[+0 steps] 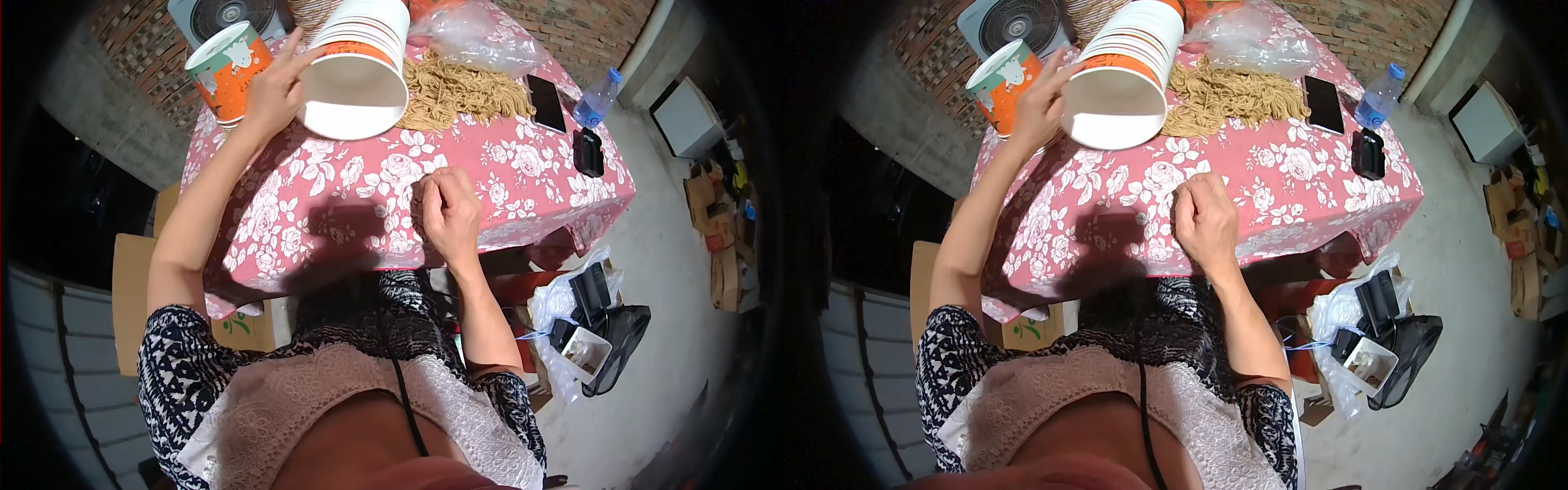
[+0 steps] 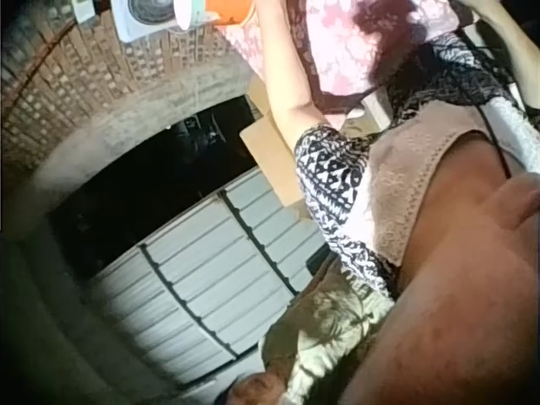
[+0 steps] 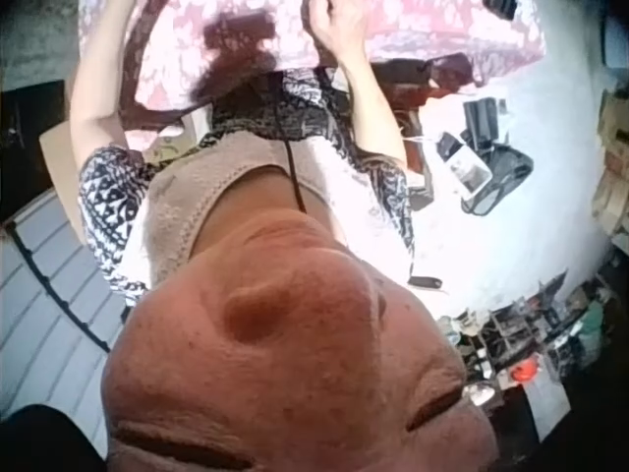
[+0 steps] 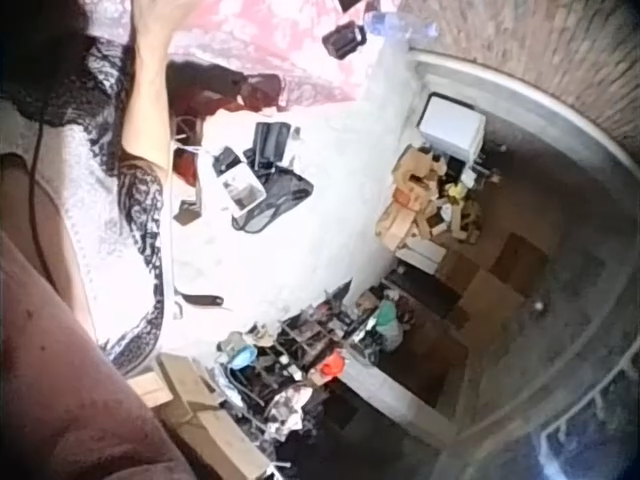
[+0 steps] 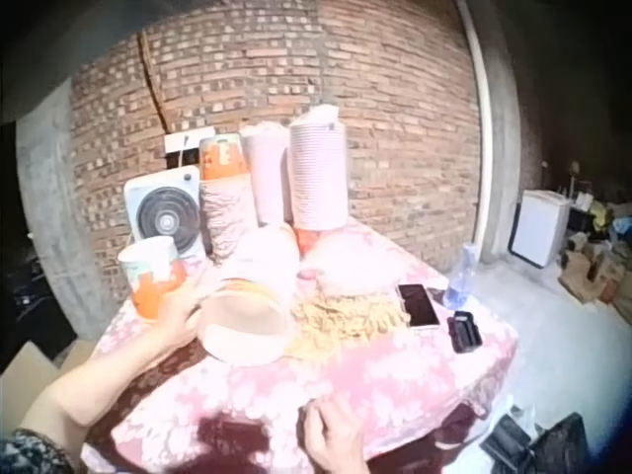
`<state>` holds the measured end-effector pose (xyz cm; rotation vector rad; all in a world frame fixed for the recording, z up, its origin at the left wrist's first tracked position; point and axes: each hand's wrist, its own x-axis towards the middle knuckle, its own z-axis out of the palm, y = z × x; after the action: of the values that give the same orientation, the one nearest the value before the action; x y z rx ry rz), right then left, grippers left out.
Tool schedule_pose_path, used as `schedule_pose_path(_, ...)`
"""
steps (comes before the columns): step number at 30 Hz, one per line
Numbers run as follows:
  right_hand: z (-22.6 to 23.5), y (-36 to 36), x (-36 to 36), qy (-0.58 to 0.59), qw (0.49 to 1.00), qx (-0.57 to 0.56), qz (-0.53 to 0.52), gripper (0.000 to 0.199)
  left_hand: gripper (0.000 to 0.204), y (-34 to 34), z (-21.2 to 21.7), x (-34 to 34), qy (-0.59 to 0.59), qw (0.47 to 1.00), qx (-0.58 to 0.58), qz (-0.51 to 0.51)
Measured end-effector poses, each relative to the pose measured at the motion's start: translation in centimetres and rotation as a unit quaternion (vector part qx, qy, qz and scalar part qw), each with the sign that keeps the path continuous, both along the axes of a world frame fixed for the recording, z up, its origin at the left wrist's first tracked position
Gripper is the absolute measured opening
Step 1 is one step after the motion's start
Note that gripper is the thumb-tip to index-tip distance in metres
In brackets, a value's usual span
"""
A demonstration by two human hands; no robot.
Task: Threading and tying strings through paper bowls for packaging.
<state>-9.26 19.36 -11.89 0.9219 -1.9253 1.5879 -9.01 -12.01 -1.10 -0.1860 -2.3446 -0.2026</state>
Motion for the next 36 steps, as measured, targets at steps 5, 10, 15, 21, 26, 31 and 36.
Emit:
schedule_pose_path(5,0.3,1.1,-1.0,-0.133,0.989,-0.011,0.07,0.01,0.046,3.5,3.4,7.5,-0.079,0.936,0.34,0.037)
schedule_pose_path(10,0.3,4.5,-7.7,-0.018,0.984,0.142,-0.11,0.01,0.036,1.0,1.7,12.3,-0.139,0.894,0.425,0.026)
schedule_pose_path(15,-1.8,5.9,-16.6,0.032,0.924,0.306,-0.226,0.015,0.035,2.7,1.1,16.1,-0.116,0.845,0.52,0.045)
schedule_pose_path(21,-1.9,4.1,-20.5,0.069,0.896,0.35,-0.266,0.015,0.027,5.4,0.2,19.4,0.028,0.85,0.517,0.1)
schedule_pose_path(26,-1.5,5.0,-18.9,0.08,0.885,0.387,-0.246,0.012,0.025,7.2,-1.0,21.0,0.0,0.861,0.507,0.029)
schedule_pose_path(31,1.0,6.6,-7.7,0.002,0.931,0.326,-0.165,0.005,0.018,11.0,-2.7,21.3,-0.05,0.858,0.506,-0.064)
schedule_pose_path(36,2.6,6.2,3.9,-0.018,0.975,0.218,-0.044,0.011,0.026,14.6,-4.8,17.5,-0.372,0.707,0.588,-0.126)
